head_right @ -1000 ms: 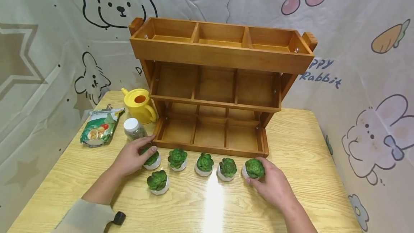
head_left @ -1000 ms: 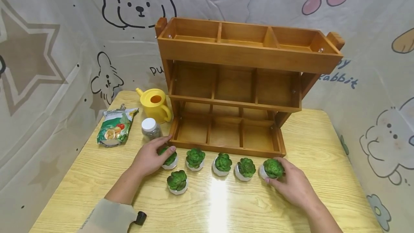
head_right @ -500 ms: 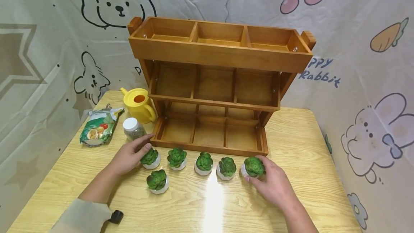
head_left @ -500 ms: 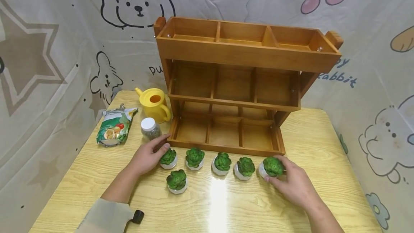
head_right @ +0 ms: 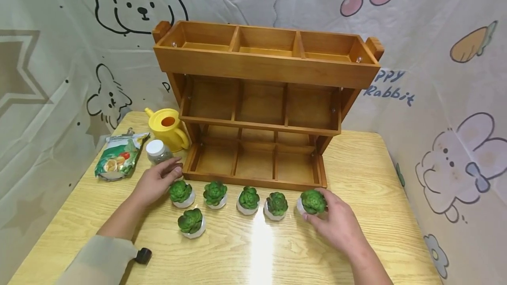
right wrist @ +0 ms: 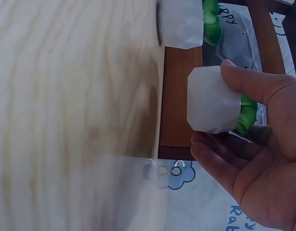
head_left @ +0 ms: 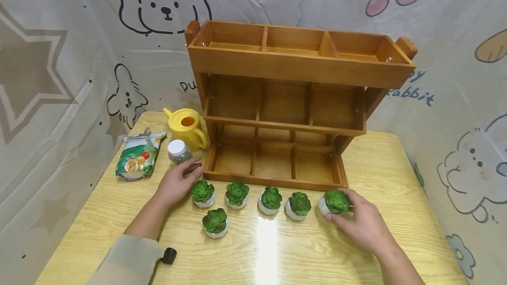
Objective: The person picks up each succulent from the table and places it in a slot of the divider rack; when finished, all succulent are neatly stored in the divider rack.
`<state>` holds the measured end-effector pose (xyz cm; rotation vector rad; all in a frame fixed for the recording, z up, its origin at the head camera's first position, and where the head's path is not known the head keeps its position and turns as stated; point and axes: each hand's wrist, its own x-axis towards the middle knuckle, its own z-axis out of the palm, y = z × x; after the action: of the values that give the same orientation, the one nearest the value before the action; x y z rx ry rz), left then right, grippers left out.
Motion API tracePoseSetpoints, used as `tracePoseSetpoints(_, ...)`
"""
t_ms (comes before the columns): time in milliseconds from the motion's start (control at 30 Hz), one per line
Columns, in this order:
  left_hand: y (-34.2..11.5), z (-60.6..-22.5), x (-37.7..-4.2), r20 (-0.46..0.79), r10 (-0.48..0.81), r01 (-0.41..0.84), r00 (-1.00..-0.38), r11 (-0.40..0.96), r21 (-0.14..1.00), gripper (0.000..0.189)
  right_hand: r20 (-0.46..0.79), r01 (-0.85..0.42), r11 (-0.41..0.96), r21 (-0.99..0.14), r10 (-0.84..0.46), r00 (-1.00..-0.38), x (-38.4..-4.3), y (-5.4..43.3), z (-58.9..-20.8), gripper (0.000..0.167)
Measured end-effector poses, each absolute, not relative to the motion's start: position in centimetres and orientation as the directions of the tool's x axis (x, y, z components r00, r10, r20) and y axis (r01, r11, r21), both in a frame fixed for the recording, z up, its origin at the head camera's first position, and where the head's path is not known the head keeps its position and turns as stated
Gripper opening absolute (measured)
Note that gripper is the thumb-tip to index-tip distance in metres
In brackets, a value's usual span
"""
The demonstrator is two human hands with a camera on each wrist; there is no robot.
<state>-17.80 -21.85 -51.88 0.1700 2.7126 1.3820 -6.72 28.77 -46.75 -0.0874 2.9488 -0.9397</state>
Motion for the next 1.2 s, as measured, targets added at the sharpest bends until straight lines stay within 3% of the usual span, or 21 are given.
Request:
tracePoseSetpoints(533,-21.6,-52.1,-18.9,0.032,0.187,0.138,-0.982,0.588,0.797,0.062,0.084,-0.14,0.788,-0.599,-0.111,-0.99,-7.6,28.9,-44.2,0.075)
tracePoseSetpoints(1200,-21.5,-51.9,-19.3,-0.083,0.189,0.05,-0.979,0.607,0.793,0.06,0.103,-0.22,0.803,-0.554,-0.195,-0.975,-9.4,27.8,-38.1,0.071)
